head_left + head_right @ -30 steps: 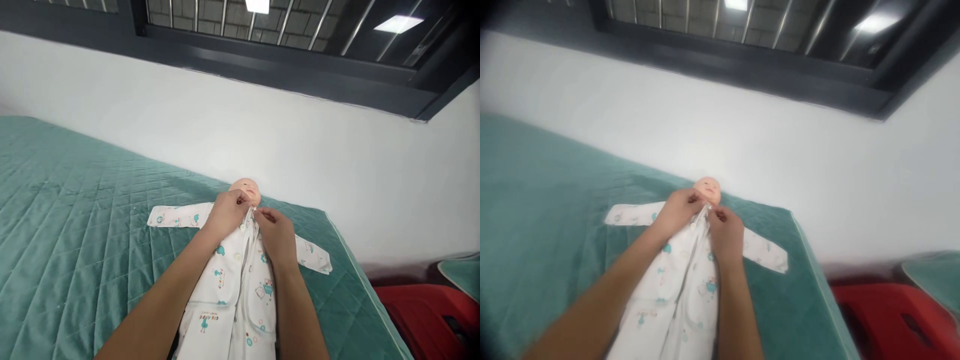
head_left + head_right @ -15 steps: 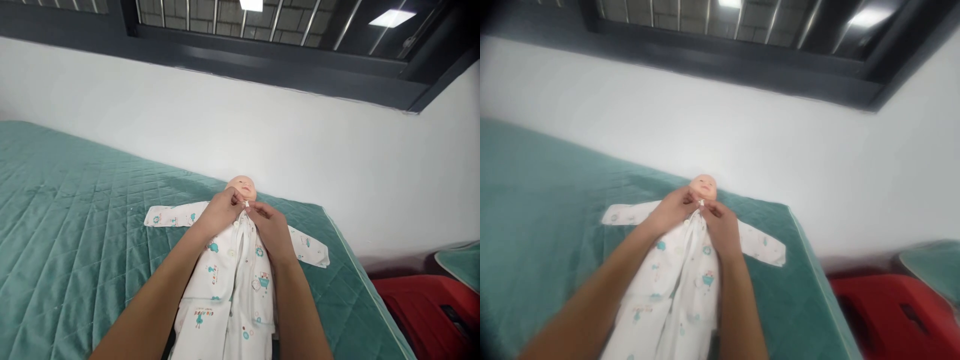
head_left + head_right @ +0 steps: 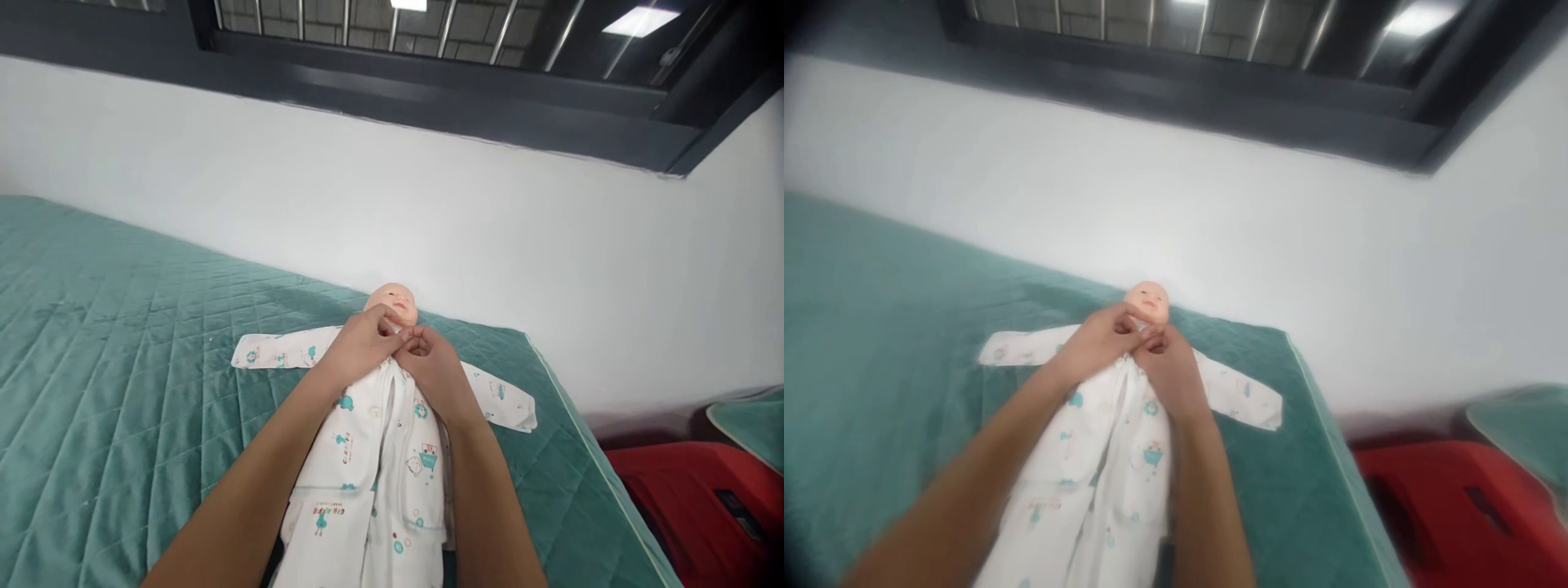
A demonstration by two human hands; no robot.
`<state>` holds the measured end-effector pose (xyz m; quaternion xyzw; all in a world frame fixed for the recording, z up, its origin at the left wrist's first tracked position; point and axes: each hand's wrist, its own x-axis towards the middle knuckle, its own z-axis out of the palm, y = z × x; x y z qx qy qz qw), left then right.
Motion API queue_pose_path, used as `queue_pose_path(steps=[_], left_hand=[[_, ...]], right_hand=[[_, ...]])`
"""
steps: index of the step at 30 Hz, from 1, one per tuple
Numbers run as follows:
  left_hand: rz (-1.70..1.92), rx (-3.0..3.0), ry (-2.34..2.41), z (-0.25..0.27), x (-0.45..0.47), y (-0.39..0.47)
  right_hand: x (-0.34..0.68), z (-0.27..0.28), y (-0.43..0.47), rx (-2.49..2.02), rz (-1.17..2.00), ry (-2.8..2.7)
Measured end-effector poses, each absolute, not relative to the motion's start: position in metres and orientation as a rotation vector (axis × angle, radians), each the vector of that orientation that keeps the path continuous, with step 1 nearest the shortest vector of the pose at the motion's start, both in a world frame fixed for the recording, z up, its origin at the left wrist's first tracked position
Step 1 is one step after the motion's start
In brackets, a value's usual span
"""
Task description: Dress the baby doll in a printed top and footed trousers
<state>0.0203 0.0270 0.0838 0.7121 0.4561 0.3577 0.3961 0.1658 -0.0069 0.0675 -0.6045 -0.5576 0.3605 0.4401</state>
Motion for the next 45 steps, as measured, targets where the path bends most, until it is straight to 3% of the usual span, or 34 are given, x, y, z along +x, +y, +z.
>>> queue_pose_path(steps=[10, 24, 36, 45], left_hand=[[0.944, 1.63, 0.961, 0.076, 0.015, 0.034], [0.984, 1.833, 1.217, 0.078, 0.02, 0.032], [0.952, 2.249, 1.22, 0.07, 0.016, 0.032], [0.746, 2.527, 1.485, 0.071, 0.009, -0.001]], right_hand=[[0.162, 0.074, -0.01, -1.556, 0.871, -1.401], [0.16, 0.081, -0.015, -1.533, 0.912, -1.435], [0.162, 0.105, -0.048, -1.906, 0.632, -1.653], [0.141, 0.073, -0.069, -1.711, 0.462, -1.547]])
